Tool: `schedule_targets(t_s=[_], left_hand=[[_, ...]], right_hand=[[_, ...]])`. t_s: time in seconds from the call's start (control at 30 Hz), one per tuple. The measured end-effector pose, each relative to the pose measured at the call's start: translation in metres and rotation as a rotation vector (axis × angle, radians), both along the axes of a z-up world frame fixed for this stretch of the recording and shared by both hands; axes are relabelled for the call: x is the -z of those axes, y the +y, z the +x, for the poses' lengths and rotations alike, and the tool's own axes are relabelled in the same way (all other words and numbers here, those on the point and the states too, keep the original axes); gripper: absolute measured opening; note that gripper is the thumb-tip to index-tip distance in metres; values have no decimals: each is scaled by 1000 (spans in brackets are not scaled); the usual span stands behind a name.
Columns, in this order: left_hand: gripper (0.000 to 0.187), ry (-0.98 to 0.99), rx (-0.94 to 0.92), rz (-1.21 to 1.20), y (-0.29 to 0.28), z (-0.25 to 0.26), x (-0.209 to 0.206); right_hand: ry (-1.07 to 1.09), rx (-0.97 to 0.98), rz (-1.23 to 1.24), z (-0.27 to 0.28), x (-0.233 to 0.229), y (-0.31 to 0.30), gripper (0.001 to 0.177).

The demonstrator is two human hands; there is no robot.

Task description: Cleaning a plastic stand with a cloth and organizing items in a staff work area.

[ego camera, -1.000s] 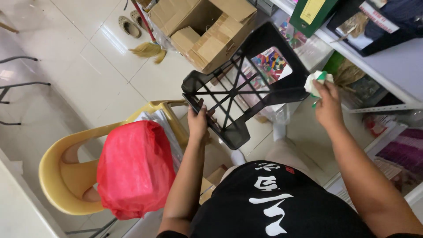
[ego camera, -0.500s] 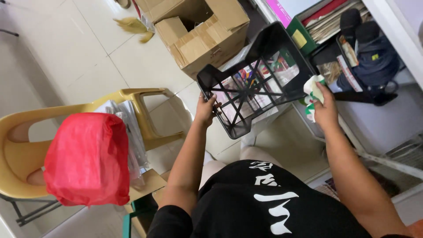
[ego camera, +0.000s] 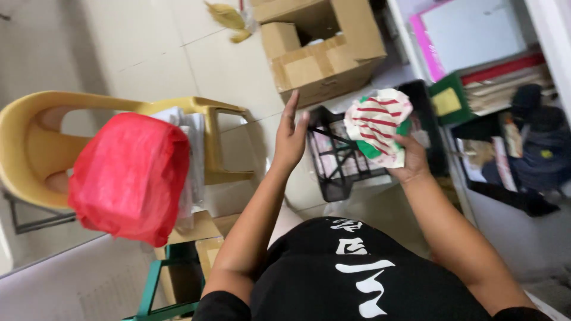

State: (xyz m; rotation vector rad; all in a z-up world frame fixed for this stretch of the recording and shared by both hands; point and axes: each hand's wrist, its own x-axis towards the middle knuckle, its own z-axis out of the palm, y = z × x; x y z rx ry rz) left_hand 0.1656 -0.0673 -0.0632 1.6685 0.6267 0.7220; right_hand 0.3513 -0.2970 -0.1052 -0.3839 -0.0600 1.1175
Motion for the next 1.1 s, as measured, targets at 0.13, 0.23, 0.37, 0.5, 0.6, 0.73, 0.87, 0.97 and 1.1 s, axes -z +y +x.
schedule_targets(t_s=[0.13, 0.23, 0.37, 0.5, 0.6, 0.73, 0.87, 0.97, 1.1], left_hand=[[48, -204, -76, 137, 49, -14, -106], [48, -322, 72, 368, 92, -37, -113], [52, 434, 301, 561, 245, -103, 102], [68, 880, -127, 36, 341, -182, 118], [65, 230, -123, -602, 297, -175, 14], [53, 17, 22, -876, 251, -178, 61], [41, -260, -229, -1064, 229, -195, 100], [40, -602, -150, -1301, 219, -207, 58], [47, -743, -130, -1389, 219, -214, 41]], right_hand=[[-276, -88, -149, -42, 3, 107, 66], [-45, -246, -61, -82, 11, 189, 54], [169, -250, -93, -130, 26, 278, 45], [-69, -308, -261, -177, -62, 325, 44], [-176, -379, -254, -200, -56, 340, 46], [-319, -540, -310, -212, -37, 369, 46], [-1885, -67, -705, -248, -113, 374, 49], [-2171, 71, -155, -268, -120, 386, 53], [-1814, -365, -48, -213, 15, 430, 53]])
